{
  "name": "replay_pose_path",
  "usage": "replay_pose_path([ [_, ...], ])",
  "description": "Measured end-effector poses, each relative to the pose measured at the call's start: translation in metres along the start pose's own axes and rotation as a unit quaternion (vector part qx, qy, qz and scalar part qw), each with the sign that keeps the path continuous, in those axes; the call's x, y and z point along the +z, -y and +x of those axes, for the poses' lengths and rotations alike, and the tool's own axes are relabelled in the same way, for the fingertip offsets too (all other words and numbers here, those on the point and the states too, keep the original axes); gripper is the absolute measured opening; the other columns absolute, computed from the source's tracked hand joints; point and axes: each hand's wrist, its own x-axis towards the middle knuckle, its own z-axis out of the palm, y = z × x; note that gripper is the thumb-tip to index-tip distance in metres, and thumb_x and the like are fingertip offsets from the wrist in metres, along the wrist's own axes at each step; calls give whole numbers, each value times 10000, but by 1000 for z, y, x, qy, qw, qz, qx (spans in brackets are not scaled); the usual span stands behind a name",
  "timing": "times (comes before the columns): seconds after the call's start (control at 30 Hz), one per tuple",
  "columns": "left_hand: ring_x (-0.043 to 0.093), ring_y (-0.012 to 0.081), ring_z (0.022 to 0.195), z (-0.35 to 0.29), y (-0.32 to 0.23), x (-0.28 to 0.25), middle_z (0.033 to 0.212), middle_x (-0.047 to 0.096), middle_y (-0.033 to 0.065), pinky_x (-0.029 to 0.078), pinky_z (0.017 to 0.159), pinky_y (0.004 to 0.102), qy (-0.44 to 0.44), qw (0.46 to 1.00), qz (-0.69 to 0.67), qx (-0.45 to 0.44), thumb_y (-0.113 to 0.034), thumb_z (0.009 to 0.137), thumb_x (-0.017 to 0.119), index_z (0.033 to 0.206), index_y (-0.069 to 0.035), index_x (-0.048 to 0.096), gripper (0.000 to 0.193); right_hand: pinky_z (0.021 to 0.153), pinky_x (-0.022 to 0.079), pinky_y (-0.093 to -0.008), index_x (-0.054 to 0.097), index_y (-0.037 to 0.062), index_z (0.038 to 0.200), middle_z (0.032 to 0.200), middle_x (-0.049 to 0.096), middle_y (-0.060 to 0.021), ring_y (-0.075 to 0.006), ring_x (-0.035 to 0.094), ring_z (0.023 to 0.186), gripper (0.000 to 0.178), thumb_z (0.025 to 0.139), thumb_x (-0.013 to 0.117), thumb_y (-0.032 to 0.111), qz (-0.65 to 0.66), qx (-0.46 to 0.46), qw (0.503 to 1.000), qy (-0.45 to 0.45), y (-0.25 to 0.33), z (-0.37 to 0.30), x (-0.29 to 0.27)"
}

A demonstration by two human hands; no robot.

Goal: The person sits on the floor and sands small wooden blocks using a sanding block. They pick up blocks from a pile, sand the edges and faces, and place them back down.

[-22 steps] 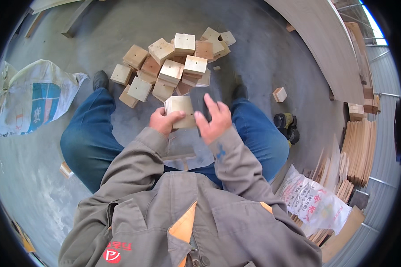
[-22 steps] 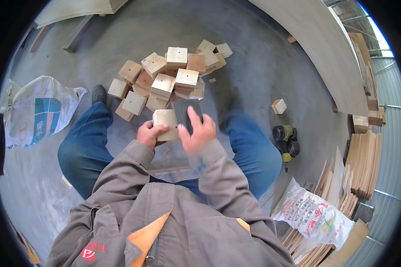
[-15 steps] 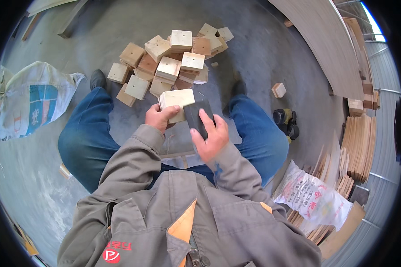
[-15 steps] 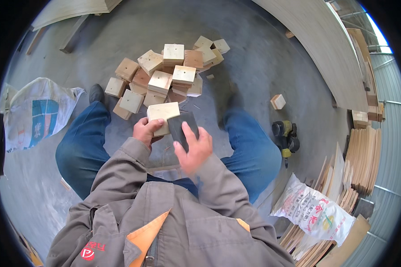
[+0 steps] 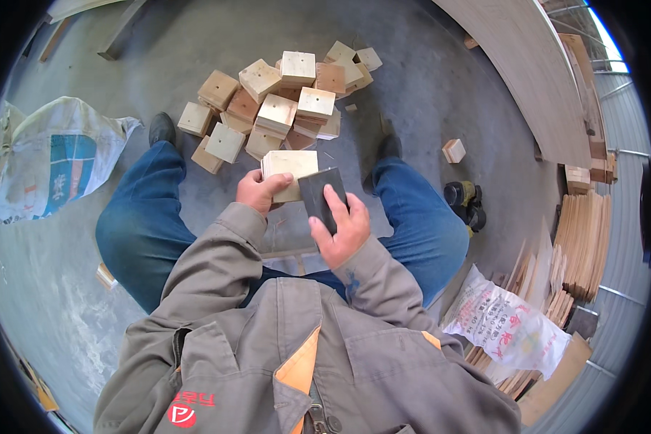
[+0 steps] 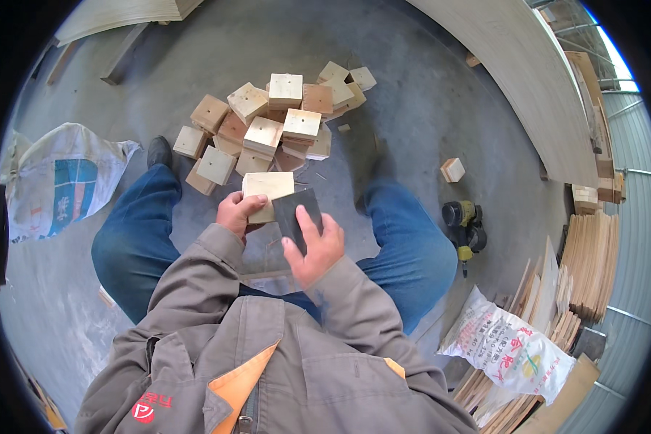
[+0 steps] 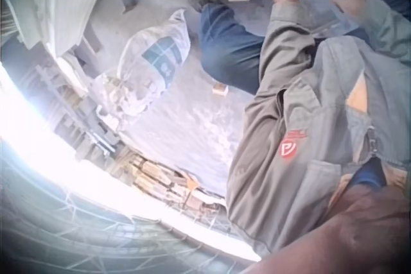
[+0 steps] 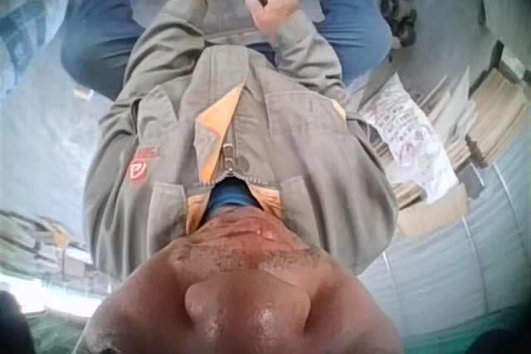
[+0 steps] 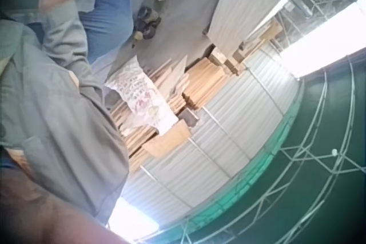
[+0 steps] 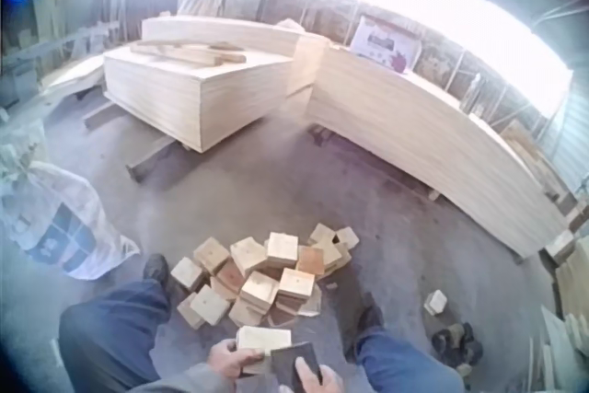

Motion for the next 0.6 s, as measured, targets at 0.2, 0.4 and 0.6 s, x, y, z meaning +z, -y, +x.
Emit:
replay_pose_path([
  [0.2,704,236,938,-3,9,5,1113,690,129,592,773,391,9,999,36,-19,-253,791,816,1284,43,584,620,993,454,-534,578,85,1430,1250,543,-356,-495,554,1107,641,856,749,313,-26,36,998,-34,-18,39,10],
  [0.4,713,276,1004,-10,-2,11,1156,685,151,611,836,455,73,997,-5,-21,-266,831,744,1304,38,556,593,992,508,-438,588,54,1414,1169,672,-300,-424,653,1105,626,889,728,364,98,151,983,-19,-69,116,3],
  [0.6,713,329,1058,6,7,0,1206,676,174,614,882,491,112,988,-93,-42,-251,868,693,1319,30,538,553,852,535,-251,495,-38,1467,1146,701,-100,-103,652,945,531,999,662,148,439,259,859,-30,-46,118,-17],
])
